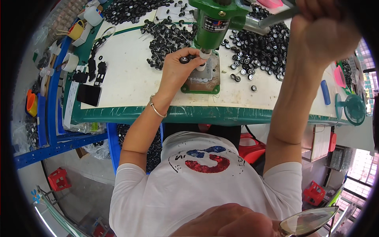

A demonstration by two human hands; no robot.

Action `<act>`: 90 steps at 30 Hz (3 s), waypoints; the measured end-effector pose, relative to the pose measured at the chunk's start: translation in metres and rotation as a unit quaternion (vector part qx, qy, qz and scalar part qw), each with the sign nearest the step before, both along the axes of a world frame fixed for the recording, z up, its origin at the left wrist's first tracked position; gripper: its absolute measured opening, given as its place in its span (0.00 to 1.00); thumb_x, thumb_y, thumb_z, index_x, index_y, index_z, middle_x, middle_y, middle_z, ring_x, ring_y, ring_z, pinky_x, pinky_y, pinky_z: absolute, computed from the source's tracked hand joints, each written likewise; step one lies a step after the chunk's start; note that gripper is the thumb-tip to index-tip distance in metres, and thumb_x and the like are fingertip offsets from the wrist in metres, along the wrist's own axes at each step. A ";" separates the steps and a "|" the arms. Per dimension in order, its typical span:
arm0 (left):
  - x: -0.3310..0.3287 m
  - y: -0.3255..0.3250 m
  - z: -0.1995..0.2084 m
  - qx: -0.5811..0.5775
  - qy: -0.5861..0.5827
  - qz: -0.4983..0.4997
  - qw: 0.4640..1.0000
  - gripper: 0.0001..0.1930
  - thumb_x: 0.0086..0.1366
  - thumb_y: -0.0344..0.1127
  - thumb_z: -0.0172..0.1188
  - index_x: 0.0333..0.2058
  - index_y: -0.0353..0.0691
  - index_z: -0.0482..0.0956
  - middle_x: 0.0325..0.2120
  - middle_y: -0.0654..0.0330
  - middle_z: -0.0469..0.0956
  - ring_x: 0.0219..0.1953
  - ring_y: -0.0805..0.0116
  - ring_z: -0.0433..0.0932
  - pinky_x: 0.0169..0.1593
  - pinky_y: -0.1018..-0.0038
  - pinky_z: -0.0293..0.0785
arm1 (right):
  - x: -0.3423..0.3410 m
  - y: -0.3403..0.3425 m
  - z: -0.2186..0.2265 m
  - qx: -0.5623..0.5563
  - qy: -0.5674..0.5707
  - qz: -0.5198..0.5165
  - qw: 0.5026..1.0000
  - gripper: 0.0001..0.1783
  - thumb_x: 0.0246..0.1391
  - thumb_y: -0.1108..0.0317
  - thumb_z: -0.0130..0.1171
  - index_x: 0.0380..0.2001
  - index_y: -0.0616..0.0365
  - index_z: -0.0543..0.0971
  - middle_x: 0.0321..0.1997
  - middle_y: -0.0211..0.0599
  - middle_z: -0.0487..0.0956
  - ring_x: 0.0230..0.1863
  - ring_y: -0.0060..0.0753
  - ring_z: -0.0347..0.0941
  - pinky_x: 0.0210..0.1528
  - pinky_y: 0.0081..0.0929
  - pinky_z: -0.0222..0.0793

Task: The person repeatedly picks up small black metal components and places them into a green manual press on a workbench. They operate the press handle to process each component and then place the finished items into a pile on the table. The task continues in a repetitive cycle throughout the clip.

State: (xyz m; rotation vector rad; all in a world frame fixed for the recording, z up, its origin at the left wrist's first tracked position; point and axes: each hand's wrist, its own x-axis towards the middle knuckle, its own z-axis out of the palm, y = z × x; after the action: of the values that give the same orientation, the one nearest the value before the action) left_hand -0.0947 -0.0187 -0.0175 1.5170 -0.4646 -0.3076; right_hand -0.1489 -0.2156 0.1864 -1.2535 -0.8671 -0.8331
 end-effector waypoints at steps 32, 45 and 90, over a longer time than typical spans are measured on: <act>0.023 0.069 -0.031 0.169 0.024 -0.001 0.985 0.14 0.54 0.33 0.67 0.40 0.42 0.82 0.28 0.62 0.79 0.26 0.78 0.73 0.24 0.82 0.66 | 0.006 -0.055 -0.125 -0.051 0.439 -0.313 0.840 0.15 0.57 0.63 0.54 0.43 0.62 0.77 0.33 0.30 0.79 0.28 0.22 0.72 0.30 0.21 0.68; 0.021 0.060 -0.027 0.083 -0.094 0.072 0.990 0.07 0.56 0.33 0.66 0.33 0.37 0.80 0.33 0.63 0.80 0.26 0.78 0.74 0.23 0.84 0.64 | -0.068 -0.020 -0.223 -0.489 0.385 -0.337 0.706 0.14 0.49 0.70 0.61 0.41 0.53 0.75 0.38 0.34 0.74 0.33 0.39 0.74 0.35 0.35 0.71; 0.006 0.010 -0.012 -0.004 -0.009 -0.015 1.000 0.07 0.55 0.34 0.69 0.31 0.42 0.81 0.18 0.70 0.75 0.19 0.86 0.70 0.18 0.87 0.57 | -0.003 0.020 -0.220 -0.071 0.439 -0.182 0.877 0.30 0.47 0.69 0.65 0.55 0.61 0.69 0.52 0.37 0.74 0.51 0.30 0.71 0.57 0.30 0.65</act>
State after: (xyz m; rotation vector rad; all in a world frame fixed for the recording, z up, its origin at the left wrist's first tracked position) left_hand -0.0883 -0.0088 -0.0290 1.5071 -0.5026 -0.3143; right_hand -0.1518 -0.1952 -0.0333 -1.7398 0.0553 -0.3891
